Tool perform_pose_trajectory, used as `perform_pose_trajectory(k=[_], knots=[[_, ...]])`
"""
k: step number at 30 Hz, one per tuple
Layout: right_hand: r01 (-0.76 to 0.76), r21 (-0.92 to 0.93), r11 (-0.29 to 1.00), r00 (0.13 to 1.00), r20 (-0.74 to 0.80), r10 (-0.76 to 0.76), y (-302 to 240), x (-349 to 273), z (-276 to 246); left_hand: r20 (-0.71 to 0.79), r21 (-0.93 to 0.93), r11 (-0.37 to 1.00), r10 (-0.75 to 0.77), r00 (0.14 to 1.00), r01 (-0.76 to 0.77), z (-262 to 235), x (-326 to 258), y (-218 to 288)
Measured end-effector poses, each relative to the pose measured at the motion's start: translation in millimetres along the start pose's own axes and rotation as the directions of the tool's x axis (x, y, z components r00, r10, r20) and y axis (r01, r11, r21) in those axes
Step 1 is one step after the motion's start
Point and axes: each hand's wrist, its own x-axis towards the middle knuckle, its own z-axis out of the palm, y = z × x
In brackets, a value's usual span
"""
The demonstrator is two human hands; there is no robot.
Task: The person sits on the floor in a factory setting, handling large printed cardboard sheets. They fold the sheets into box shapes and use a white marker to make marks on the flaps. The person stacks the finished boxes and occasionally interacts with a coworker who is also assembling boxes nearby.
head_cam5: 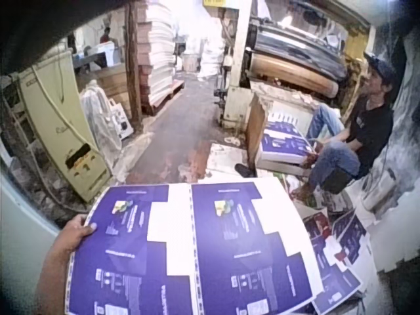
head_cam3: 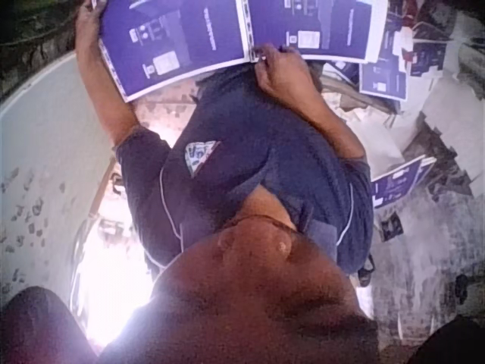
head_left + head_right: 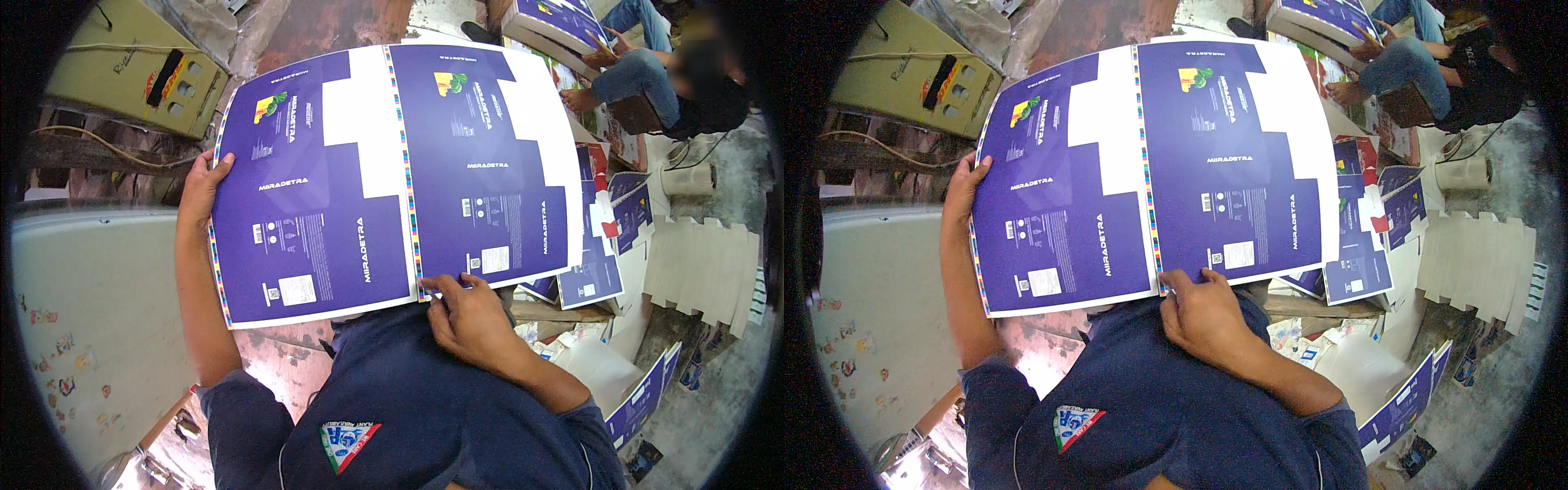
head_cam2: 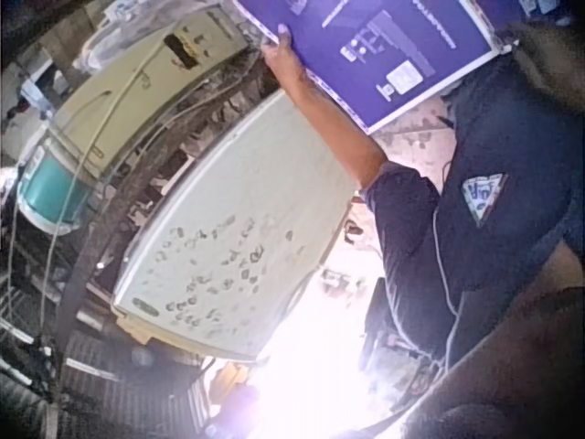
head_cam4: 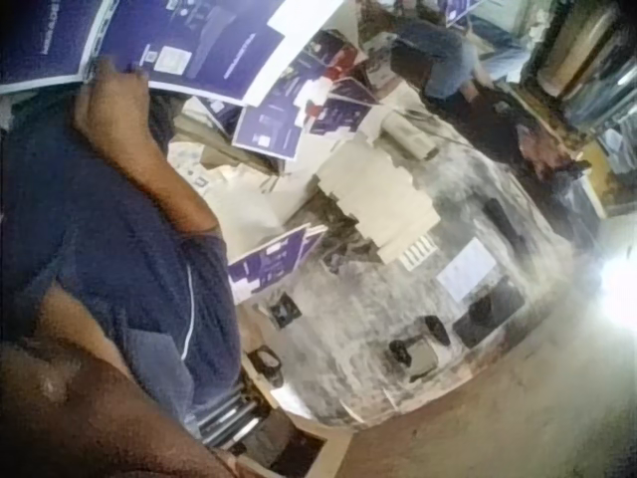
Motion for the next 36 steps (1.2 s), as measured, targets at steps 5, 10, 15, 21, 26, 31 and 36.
perform_pose_trajectory(k=[5, 10, 15, 21, 26, 31, 36], knots=[[-0.019, -0.027, 0.999, 0.990, 0.137, 0.023, 2, 1, 9, 0.001, -0.020, 1.000, 0.016, 1.000, -0.016, -2, 4, 9], [0.018, 0.270, 0.963, 0.973, 0.216, -0.079, 20, -7, -18, -0.010, 0.005, 0.994, 0.109, 0.994, -0.109, -9, 7, 5], [0.258, 0.174, 0.951, 0.963, 0.039, -0.268, 48, -10, -32, -0.018, 0.058, 0.988, 0.147, 0.989, -0.146, -7, 16, -11], [0.345, -0.224, 0.911, 0.880, -0.259, -0.397, 66, -5, 25, 0.004, 0.002, 0.987, 0.158, 0.987, -0.158, -3, 18, -22], [0.418, -0.127, 0.899, 0.801, -0.415, -0.431, 84, -8, 40, -0.069, 0.051, 0.962, 0.270, 0.960, -0.267, 1, 5, -28], [0.137, 0.588, 0.797, 0.727, -0.606, 0.323, 85, -19, 30, -0.059, -0.063, 0.971, 0.227, 0.972, -0.231, 5, 5, -39], [0.409, 0.901, 0.141, 0.631, -0.392, 0.669, 68, -23, -10, -0.195, 0.046, 0.949, 0.316, 0.928, -0.313, -37, 16, -49]])
